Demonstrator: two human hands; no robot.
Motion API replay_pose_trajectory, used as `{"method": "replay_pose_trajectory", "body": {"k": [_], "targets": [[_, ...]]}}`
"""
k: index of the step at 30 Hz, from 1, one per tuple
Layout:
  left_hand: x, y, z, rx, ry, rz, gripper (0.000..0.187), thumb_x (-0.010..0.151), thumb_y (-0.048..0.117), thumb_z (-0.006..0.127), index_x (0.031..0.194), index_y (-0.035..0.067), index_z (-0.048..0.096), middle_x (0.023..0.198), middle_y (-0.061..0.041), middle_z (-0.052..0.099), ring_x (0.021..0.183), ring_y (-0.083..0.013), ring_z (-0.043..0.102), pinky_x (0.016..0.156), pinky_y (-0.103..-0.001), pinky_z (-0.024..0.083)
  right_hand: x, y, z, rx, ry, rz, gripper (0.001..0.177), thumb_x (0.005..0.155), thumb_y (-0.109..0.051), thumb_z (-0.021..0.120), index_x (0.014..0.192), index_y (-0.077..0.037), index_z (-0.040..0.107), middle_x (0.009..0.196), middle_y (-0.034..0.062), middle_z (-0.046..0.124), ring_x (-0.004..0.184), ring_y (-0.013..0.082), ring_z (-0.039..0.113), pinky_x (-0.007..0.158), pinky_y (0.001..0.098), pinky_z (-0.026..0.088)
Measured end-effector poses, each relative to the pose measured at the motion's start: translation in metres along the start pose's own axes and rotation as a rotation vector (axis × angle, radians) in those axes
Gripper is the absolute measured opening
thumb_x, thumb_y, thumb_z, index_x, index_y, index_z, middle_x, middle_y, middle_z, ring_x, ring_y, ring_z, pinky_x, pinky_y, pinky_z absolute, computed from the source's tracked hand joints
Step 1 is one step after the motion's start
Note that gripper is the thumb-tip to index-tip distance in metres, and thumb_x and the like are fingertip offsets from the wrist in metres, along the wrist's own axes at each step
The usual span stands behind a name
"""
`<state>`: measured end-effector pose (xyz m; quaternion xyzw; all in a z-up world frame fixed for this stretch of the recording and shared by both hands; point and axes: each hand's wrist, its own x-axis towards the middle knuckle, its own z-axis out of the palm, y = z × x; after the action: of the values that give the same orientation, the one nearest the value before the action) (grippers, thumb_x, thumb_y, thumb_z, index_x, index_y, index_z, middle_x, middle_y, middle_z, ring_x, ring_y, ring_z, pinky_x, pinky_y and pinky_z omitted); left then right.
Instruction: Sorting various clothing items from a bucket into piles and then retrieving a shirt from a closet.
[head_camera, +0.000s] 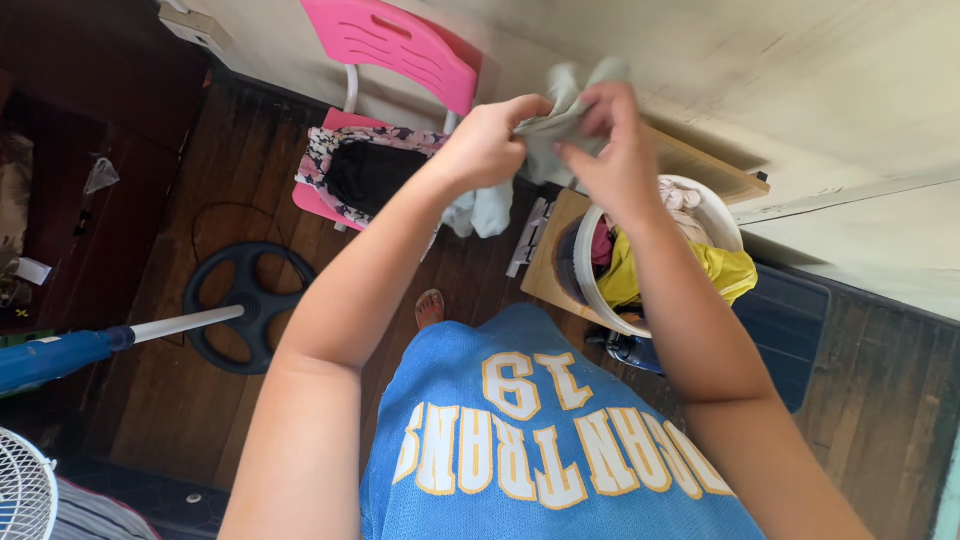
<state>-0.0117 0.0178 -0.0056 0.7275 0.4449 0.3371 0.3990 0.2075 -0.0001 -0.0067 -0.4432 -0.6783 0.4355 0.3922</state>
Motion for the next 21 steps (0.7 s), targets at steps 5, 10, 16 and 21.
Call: {"method": "replay_pose_trajectory", "body": {"k": [5, 10, 16, 21], "targets": [[-0.005, -0.006, -0.006, -0.084, -0.099, 0.185, 0.057, 0.075, -0.009, 0.049, 0.126, 0.006, 0.067, 0.116, -0.017, 0.075, 0.111, -0.0343, 0.073, 0.097, -0.038, 0.054, 0.017, -0.062, -0.009, -0.756, 0.082, -0.352, 0.067, 0.066, -0.014, 0.090, 0.127, -0.008, 0.063, 0.108, 0.0128, 0.065, 0.100, 0.0242, 0.063, 0.084, 0.0391, 0.053], [-0.017, 0.005, -0.018, 0.226, -0.052, 0.442, 0.064, 0.077, -0.011, 0.058, 0.135, 0.014, 0.064, 0.117, -0.017, 0.072, 0.115, -0.0384, 0.065, 0.097, -0.044, 0.053, 0.033, -0.052, -0.020, -0.263, -0.314, 0.001, 0.034, 0.080, -0.005, 0.076, 0.114, -0.008, 0.068, 0.102, 0.0042, 0.067, 0.087, 0.0074, 0.066, 0.069, 0.0274, 0.058], [-0.048, -0.030, -0.013, 0.453, 0.052, 0.384, 0.091, 0.071, -0.010, 0.066, 0.155, 0.018, 0.043, 0.101, -0.018, 0.069, 0.099, -0.0376, 0.065, 0.088, -0.047, 0.052, 0.041, -0.048, -0.022, -0.256, -0.271, 0.129, 0.032, 0.082, 0.004, 0.069, 0.113, -0.005, 0.073, 0.089, 0.0008, 0.068, 0.083, 0.0096, 0.063, 0.072, 0.0261, 0.051], [-0.071, -0.124, -0.017, 0.185, 0.122, 0.212, 0.033, 0.080, 0.000, 0.072, 0.111, 0.008, 0.065, 0.094, -0.015, 0.070, 0.088, -0.0328, 0.070, 0.079, -0.041, 0.057, 0.044, -0.039, -0.058, 0.035, -0.287, 0.126, 0.031, 0.082, 0.005, 0.067, 0.111, -0.002, 0.074, 0.104, 0.0047, 0.076, 0.094, 0.0138, 0.071, 0.086, 0.0267, 0.057]]}}
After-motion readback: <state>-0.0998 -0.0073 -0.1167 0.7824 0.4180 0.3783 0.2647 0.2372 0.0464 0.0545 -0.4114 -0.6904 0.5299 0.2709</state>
